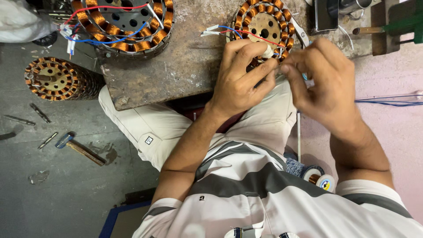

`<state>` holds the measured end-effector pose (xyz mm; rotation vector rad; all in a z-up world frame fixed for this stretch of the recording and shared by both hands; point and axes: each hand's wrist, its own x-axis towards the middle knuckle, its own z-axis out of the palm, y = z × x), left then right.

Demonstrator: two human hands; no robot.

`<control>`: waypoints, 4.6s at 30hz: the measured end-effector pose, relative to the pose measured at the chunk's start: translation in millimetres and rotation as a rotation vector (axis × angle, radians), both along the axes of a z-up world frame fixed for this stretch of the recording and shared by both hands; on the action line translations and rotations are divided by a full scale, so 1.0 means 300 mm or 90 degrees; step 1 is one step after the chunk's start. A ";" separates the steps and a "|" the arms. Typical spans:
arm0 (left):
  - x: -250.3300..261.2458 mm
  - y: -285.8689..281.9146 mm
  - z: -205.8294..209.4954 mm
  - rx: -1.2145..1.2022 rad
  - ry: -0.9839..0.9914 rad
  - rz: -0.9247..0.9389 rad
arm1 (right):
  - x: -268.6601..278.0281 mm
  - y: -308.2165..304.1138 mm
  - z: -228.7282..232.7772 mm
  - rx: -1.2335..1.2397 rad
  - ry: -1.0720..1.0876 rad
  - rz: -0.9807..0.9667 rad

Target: The person winds copper wire around a motor stator, secures the wire with tape, and trims excess wire using scissors. They repeat this process on multiple stators, organizing the finished components on the workbench.

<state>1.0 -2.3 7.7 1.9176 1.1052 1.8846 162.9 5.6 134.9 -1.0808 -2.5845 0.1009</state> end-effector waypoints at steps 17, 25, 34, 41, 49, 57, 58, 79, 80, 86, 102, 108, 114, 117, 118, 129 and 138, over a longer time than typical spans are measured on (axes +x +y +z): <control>0.036 -0.020 0.055 -0.083 0.014 0.103 | 0.346 0.095 -0.178 -0.044 -0.104 -0.238; 0.044 -0.028 0.059 -0.084 0.031 0.114 | 0.480 0.045 -0.229 -0.288 0.233 -0.222; 0.023 -0.033 0.075 -0.112 0.094 0.076 | 0.498 -0.271 -0.566 -1.084 0.982 0.259; 0.027 -0.048 0.079 -0.156 0.123 0.071 | 0.441 -0.275 -0.611 -1.361 0.969 0.237; 0.015 -0.049 0.107 -0.152 0.117 0.072 | 0.481 -0.220 -0.555 -1.363 0.910 0.300; 0.005 -0.044 0.089 -0.159 0.103 0.024 | 0.465 -0.169 -0.578 -1.343 0.934 0.287; 0.009 -0.047 0.089 -0.147 0.121 0.043 | 0.463 -0.163 -0.581 -1.344 0.928 0.279; 0.012 -0.054 0.082 -0.173 0.136 0.061 | 0.491 -0.148 -0.609 -1.390 0.944 0.264; 0.011 -0.054 0.082 -0.173 0.137 0.059 | 0.490 -0.148 -0.613 -1.393 0.955 0.279; 0.011 -0.050 0.087 -0.166 0.127 0.065 | 0.477 -0.141 -0.607 -1.439 1.015 0.386; -0.001 -0.046 0.133 -0.126 0.133 0.071 | 0.376 0.146 -0.118 -0.176 -0.026 -0.196; -0.008 -0.064 0.172 -0.132 0.206 0.110 | 0.280 0.170 -0.006 0.042 -0.121 0.081; -0.009 -0.055 0.169 -0.159 0.178 0.086 | 0.141 0.219 0.019 0.194 -0.035 0.390; -0.017 -0.052 0.170 -0.172 0.165 0.071 | 0.108 0.239 0.033 0.243 -0.066 0.459; -0.019 -0.049 0.171 -0.176 0.162 0.066 | 0.101 0.244 0.039 0.269 -0.079 0.472; -0.024 -0.030 0.158 -0.173 0.156 0.073 | 0.063 0.277 0.030 0.279 -0.099 0.469; 0.005 -0.040 0.116 -0.107 0.222 0.146 | 0.061 0.228 -0.016 -0.428 0.126 0.037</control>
